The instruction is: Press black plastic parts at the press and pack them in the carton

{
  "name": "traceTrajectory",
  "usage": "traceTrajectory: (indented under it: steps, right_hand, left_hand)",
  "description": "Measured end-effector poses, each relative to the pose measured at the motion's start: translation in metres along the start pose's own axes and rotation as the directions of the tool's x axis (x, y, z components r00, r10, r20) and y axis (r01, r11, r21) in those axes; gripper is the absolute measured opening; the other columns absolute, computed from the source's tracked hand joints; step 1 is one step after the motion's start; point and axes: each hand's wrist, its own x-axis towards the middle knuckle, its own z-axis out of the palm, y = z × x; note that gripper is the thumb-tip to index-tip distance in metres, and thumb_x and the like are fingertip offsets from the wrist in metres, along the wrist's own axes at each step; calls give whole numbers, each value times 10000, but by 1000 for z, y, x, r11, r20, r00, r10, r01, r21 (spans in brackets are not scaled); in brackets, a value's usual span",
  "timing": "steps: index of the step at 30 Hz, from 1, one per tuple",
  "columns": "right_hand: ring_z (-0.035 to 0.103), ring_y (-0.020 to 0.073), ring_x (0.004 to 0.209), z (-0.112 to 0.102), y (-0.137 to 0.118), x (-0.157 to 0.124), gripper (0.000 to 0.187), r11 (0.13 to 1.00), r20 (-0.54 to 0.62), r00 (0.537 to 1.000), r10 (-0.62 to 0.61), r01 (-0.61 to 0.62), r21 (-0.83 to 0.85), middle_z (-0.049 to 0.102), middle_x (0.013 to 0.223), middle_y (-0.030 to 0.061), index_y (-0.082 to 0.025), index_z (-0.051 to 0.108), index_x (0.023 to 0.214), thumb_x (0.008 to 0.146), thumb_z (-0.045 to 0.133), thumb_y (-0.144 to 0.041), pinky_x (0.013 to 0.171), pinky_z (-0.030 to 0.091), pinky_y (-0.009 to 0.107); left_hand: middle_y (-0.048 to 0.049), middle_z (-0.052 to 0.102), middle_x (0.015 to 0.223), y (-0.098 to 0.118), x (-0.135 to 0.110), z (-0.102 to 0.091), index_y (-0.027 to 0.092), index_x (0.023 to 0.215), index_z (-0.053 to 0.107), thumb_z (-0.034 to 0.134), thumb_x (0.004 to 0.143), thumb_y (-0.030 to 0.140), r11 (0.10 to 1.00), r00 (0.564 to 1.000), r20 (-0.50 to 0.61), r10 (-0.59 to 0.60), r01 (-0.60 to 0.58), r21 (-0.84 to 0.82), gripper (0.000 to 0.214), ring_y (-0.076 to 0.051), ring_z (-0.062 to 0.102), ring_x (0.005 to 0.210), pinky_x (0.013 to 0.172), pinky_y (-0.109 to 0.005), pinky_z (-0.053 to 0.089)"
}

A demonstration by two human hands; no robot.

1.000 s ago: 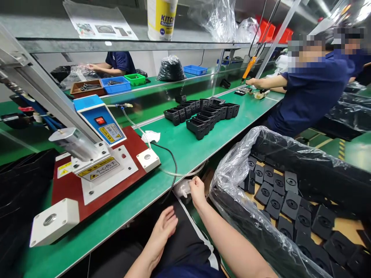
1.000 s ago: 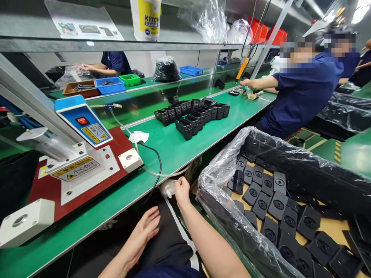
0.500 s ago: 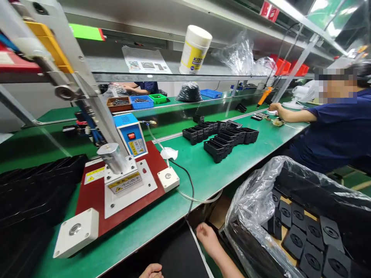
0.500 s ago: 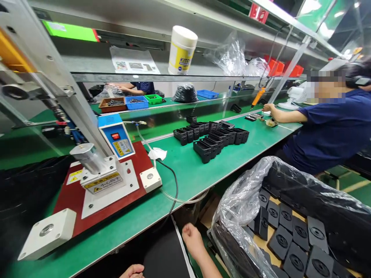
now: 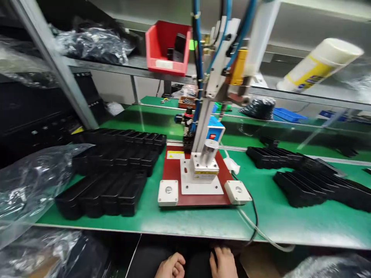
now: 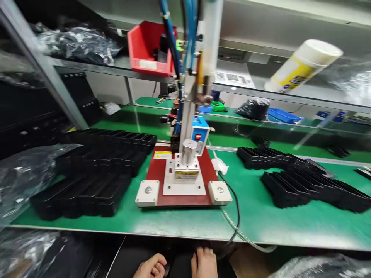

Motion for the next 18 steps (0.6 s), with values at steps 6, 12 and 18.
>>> traceTrajectory:
  steps: [6,12,18]
  right_hand:
    - [658,290,977,10,-77,21,360,951,344,899,-270,306,-52,715,1002,91,-242,718,1020,883,395,-161,877,471,426]
    - [672,271,957,17,-103,37,348,876,475,778,-411,481,-30,721,1004,84,-232,707,1002,938,365,-241,874,480,384]
    - [700,272,855,28,-83,36,409,831,449,738,-504,557,18,728,957,107,-214,698,973,950,310,-341,813,503,388]
  left_hand:
    - [-70,652,826,33,-67,-52,223,840,658,583,815,345,982,974,-178,141,-115,150,145,-187,595,724,652,-270,445]
    - [-47,505,540,44,-169,-159,227,469,422,441,857,458,775,558,-789,257,369,513,452,-171,496,582,668,-296,405]
    - [-40,546,723,-38,-275,-287,171,730,537,463,893,355,587,99,-986,-134,809,2,256,-194,530,702,693,-328,420]
